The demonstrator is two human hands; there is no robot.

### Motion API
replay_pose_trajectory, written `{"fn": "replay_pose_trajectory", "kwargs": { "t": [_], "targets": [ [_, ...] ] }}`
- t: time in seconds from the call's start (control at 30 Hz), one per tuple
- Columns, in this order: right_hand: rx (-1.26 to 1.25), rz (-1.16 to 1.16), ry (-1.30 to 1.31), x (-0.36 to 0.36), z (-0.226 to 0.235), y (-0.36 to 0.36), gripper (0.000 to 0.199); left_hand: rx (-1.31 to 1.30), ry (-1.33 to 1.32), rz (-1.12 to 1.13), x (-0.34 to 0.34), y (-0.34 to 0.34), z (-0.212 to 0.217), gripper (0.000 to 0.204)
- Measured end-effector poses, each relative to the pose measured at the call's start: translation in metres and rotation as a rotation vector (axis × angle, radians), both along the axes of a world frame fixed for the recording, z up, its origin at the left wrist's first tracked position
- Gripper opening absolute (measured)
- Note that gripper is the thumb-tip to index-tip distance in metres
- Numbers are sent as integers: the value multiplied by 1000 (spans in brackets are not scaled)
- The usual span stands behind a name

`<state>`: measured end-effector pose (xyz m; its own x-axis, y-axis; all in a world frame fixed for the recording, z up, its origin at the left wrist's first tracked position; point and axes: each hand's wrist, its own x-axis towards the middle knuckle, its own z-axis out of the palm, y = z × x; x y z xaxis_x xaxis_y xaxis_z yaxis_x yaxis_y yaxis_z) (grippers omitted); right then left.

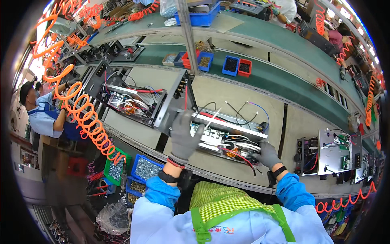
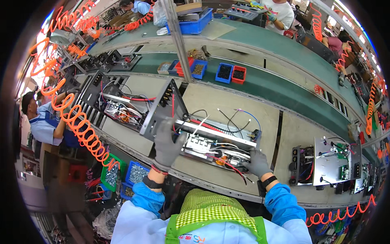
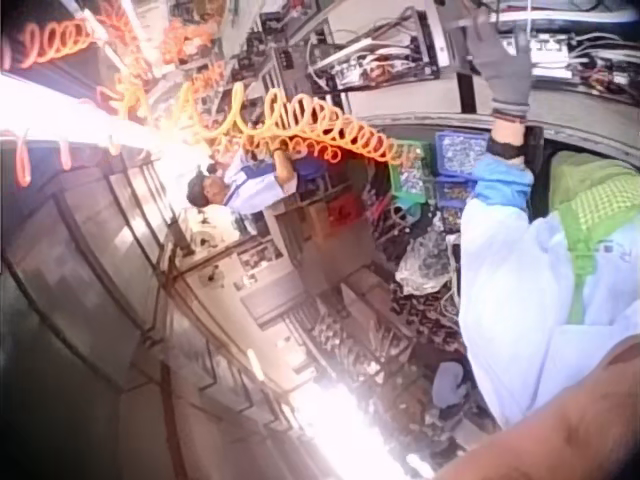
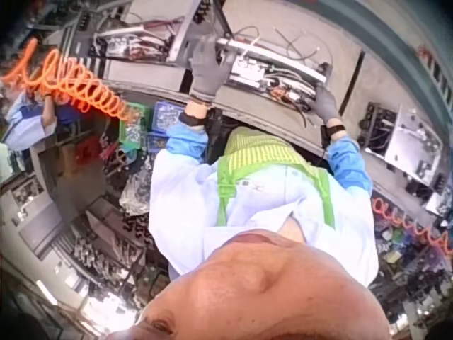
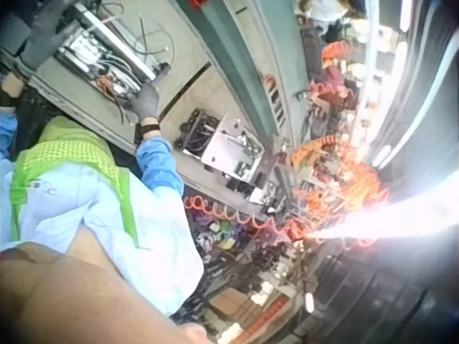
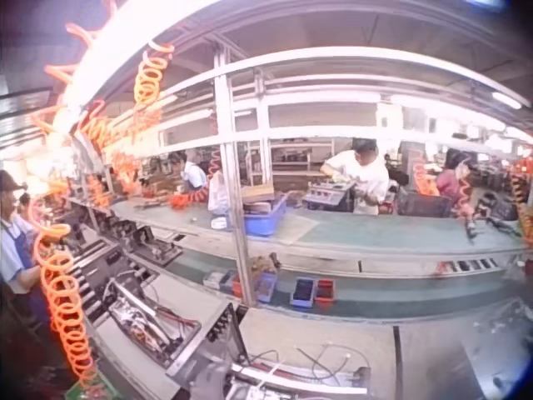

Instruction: The recorder assembles an industrial electronics enclosure by mounting circuit boards and wiring components.

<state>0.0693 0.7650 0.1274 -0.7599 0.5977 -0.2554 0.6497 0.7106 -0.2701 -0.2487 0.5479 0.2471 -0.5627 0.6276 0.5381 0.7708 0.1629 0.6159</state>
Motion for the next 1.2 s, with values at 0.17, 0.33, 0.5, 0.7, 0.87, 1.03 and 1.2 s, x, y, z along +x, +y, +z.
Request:
{"fn": "replay_pose_trajectory", "kwargs": {
  "t": [0.17,0.33,0.5,0.7,0.87,1.03,1.2],
  "targets": [
    [73,-14,-201,59,12,26,64,-818,-3,173,28,59,-4,109],
    [-107,-126,333,87,73,10,39,-992,271,41,65,92,-28,104],
    [-167,178,309,91,93,-63,48,-488,152,-231,54,87,-42,76],
    [-262,-271,185,97,29,-81,82,-111,-181,1,92,11,-51,54],
    [-199,-178,79,83,-17,-71,57,-697,172,-574,153,-90,-134,19],
    [84,7,273,86,-27,-105,42,-1431,565,-461,135,-148,-236,30],
    [-102,-1,-119,89,-61,-161,36,-985,303,-416,165,-147,-272,34]
  ]
}}
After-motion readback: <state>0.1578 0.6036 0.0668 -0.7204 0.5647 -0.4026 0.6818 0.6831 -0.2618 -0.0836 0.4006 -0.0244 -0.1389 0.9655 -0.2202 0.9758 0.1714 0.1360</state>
